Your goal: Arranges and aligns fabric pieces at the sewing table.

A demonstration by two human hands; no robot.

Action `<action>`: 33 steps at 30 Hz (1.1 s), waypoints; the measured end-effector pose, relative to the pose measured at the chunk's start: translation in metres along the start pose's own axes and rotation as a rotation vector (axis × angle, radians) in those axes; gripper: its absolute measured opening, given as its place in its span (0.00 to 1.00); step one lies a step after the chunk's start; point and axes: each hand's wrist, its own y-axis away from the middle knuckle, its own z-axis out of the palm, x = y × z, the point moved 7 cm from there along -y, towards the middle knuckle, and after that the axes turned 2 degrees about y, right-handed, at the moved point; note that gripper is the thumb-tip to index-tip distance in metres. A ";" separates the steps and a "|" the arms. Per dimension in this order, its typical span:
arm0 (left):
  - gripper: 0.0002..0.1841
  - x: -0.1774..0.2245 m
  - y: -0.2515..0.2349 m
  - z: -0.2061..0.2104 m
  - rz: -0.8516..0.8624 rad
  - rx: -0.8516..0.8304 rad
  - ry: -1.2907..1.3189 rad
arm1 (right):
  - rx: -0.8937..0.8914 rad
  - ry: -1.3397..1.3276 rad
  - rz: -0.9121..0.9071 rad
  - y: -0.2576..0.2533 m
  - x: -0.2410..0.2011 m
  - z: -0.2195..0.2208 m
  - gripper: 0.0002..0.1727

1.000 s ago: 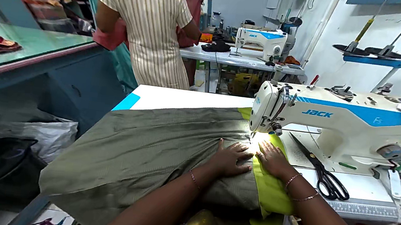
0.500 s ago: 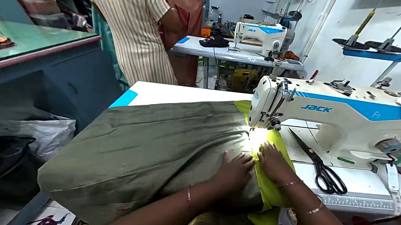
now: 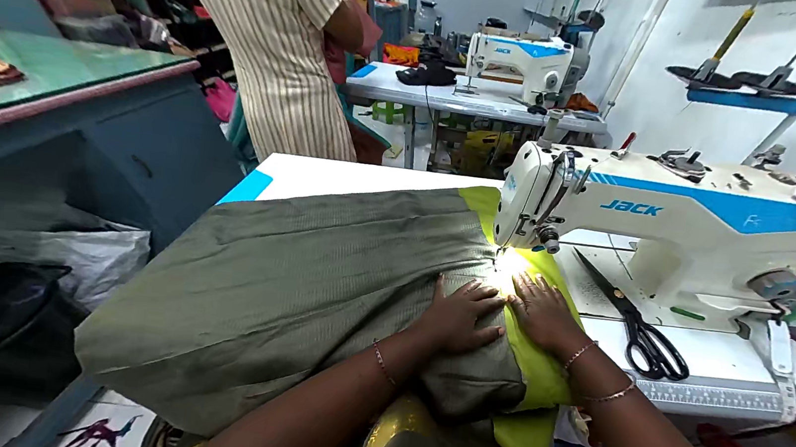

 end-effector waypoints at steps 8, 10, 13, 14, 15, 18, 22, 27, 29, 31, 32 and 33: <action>0.32 -0.015 -0.023 -0.008 0.001 0.012 -0.034 | -0.005 -0.005 -0.017 -0.032 0.012 -0.002 0.32; 0.32 -0.018 -0.028 -0.009 0.001 0.013 -0.036 | 0.010 -0.002 -0.027 -0.039 0.015 -0.002 0.33; 0.32 -0.023 -0.036 -0.012 0.016 -0.001 -0.044 | 0.021 -0.005 -0.039 -0.049 0.016 -0.004 0.33; 0.32 -0.025 -0.038 -0.013 0.034 0.010 -0.039 | 0.026 -0.008 -0.042 -0.051 0.016 -0.005 0.33; 0.32 -0.027 -0.041 -0.014 0.055 0.025 -0.035 | 0.029 -0.012 -0.044 -0.053 0.016 -0.006 0.32; 0.36 -0.032 -0.047 -0.018 0.071 0.011 -0.026 | 0.052 -0.024 -0.028 -0.056 0.014 -0.011 0.33; 0.33 -0.016 -0.039 -0.019 0.053 -0.002 -0.066 | 0.121 0.022 0.046 -0.031 0.005 -0.025 0.28; 0.30 0.028 0.012 0.003 -0.050 -0.043 -0.025 | 0.203 -0.131 0.294 0.065 0.009 -0.046 0.26; 0.38 0.026 0.020 0.010 -0.078 -0.033 -0.034 | 0.179 -0.168 0.488 0.103 0.025 -0.044 0.36; 0.43 0.023 0.020 0.009 -0.072 -0.026 -0.062 | 0.091 -0.179 0.610 0.125 0.036 -0.033 0.47; 0.46 0.023 0.020 0.009 -0.070 -0.032 -0.066 | 0.078 -0.191 0.625 0.129 0.039 -0.028 0.48; 0.47 0.024 0.020 0.008 -0.068 -0.035 -0.065 | 0.088 -0.210 0.614 0.130 0.041 -0.025 0.46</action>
